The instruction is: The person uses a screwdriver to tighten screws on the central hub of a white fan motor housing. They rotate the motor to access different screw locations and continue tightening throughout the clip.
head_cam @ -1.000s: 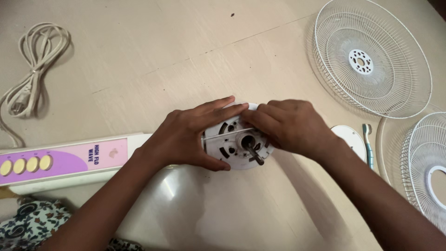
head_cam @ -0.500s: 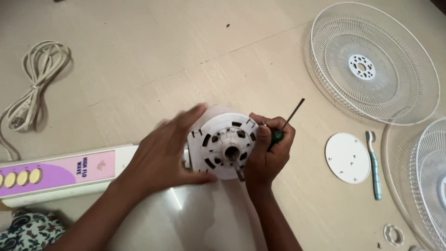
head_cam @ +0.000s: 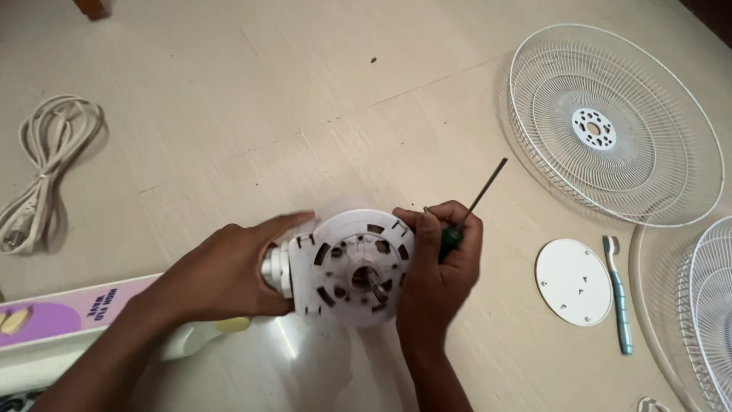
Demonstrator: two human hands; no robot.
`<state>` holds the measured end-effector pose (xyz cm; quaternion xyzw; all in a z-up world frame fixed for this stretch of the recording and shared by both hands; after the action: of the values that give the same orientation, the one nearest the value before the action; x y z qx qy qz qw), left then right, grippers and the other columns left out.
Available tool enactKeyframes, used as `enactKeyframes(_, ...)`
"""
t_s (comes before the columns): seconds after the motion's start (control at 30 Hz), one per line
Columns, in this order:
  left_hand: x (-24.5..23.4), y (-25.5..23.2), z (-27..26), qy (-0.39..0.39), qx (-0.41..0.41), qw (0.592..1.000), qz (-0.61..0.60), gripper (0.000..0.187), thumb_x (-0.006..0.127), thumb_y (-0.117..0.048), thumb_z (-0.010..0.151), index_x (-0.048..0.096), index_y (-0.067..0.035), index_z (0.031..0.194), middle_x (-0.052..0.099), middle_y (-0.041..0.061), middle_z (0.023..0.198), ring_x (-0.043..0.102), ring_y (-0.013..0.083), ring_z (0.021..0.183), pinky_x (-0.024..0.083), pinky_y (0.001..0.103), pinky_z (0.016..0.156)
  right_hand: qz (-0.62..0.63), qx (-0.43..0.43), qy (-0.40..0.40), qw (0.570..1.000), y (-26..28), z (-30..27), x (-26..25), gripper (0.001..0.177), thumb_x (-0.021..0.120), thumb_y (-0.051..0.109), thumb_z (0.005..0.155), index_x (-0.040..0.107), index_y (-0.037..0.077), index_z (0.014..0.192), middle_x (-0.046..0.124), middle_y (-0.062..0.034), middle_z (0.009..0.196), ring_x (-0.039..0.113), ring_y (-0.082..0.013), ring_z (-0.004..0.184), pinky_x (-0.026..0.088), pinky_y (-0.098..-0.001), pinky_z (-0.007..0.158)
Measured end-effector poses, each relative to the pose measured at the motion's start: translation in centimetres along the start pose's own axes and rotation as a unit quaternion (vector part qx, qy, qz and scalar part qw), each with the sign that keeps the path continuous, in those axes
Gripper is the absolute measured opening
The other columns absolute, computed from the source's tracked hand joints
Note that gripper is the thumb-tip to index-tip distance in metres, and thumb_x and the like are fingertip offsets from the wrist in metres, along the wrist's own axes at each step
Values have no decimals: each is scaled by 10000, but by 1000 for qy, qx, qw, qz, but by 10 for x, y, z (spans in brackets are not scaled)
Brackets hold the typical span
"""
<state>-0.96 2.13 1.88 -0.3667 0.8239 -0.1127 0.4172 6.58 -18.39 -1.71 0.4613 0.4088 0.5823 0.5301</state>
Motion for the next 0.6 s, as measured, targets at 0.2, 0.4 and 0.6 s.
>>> enactKeyframes(0.2, -5, -1, -6, 43, 166, 980, -104, 933, 841, -324, 506, 621, -385, 1410, 844, 12, 951, 814, 168, 808, 618, 310, 790, -5, 83, 102, 991, 29, 1, -7, 144, 558, 136, 1022, 547, 12, 1093, 763, -135, 1096, 749, -163, 1040, 623, -305, 913)
enactKeyframes(0.4, 4, -2, -13, -86, 95, 986, 111, 1016, 906, -486, 630, 466, -432, 1545, 719, 30, 1194, 697, 229, 1099, 569, 398, 924, -67, 104, 95, 988, 29, 18, 4, 132, 569, 134, 1009, 551, 15, 1066, 761, -170, 944, 753, -154, 893, 612, -266, 730)
enactKeyframes(0.6, 44, -7, -13, -224, 199, 952, -63, 1433, 1010, -478, 382, 288, -177, 1583, 665, 81, 1334, 661, 309, 1101, 538, 441, 874, -63, 117, 73, 988, 30, 16, 0, 113, 566, 114, 997, 560, 16, 1054, 757, -172, 950, 736, -155, 848, 610, -271, 723)
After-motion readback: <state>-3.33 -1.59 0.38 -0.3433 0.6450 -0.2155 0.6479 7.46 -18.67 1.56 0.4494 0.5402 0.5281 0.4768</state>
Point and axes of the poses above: each hand's wrist, its own z-axis towards the middle knuckle, its own x-axis out of the palm, y = z × x, the point moved 1 cm from there along z, towards the middle knuckle
